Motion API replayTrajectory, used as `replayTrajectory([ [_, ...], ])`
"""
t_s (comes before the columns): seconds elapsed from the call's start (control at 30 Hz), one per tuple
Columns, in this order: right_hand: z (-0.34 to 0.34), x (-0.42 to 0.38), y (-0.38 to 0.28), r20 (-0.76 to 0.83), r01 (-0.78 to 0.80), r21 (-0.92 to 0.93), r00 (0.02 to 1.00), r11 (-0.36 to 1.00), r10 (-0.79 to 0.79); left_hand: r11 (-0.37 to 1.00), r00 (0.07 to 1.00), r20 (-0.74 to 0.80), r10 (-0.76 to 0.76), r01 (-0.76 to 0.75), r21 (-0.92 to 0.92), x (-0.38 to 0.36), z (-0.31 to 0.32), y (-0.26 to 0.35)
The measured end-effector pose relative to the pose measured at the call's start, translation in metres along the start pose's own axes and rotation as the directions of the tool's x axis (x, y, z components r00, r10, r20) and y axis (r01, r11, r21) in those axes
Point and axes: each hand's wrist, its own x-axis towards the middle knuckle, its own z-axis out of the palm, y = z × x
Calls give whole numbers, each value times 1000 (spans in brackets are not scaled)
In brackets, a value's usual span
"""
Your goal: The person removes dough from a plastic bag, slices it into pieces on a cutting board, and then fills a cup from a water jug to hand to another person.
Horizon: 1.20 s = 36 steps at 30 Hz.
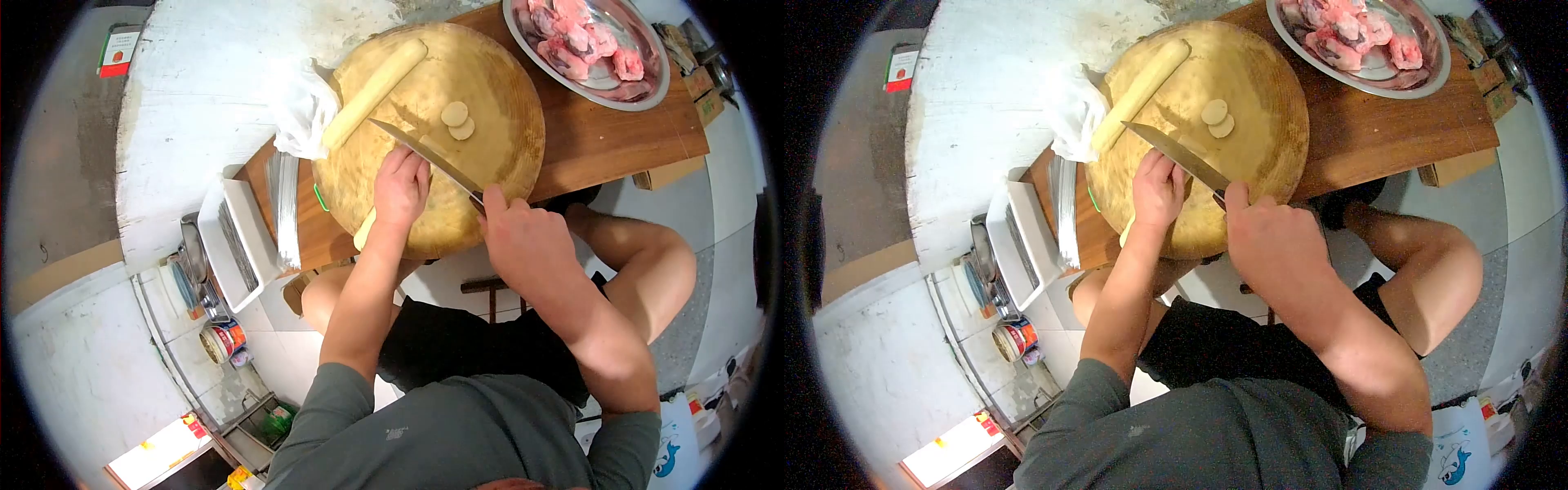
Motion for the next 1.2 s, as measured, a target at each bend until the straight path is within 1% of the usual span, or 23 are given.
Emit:
replayTrajectory([
  [0.1,1,-1,-2,-4,-10,-8,1000,1000,10,1000,1000,14,-7,7,2,1,0,-1],
  [0.17,2,1,-1,0,-2,19,1000,1000,2,1000,999,31,-15,15,5,1,-1,0],
  [0.27,2,3,0,16,-3,39,1000,999,2,1000,1000,-5,17,-17,6,2,-1,2],
  [0.37,6,5,1,24,-18,48,1000,999,17,1000,1000,17,5,-5,8,2,0,0],
  [0.6,3,11,0,66,-43,58,997,997,39,1000,1000,-8,-3,3,-30,4,0,2],
  [0.87,13,16,3,96,-36,-26,995,999,38,999,1000,-7,3,-3,-37,6,0,2],
  [0.97,13,18,3,100,-33,-56,994,998,38,997,1000,-16,-7,6,-71,7,0,2],
  [1.1,16,22,-1,121,-31,-92,992,995,42,994,997,-70,25,-32,-100,8,1,-2],
  [1.17,18,23,-1,107,-30,-96,993,995,41,990,994,-103,48,-61,-130,9,1,-4],
  [1.2,20,24,-2,98,-33,-98,994,995,43,990,995,-98,36,-49,-132,9,1,-4],
])
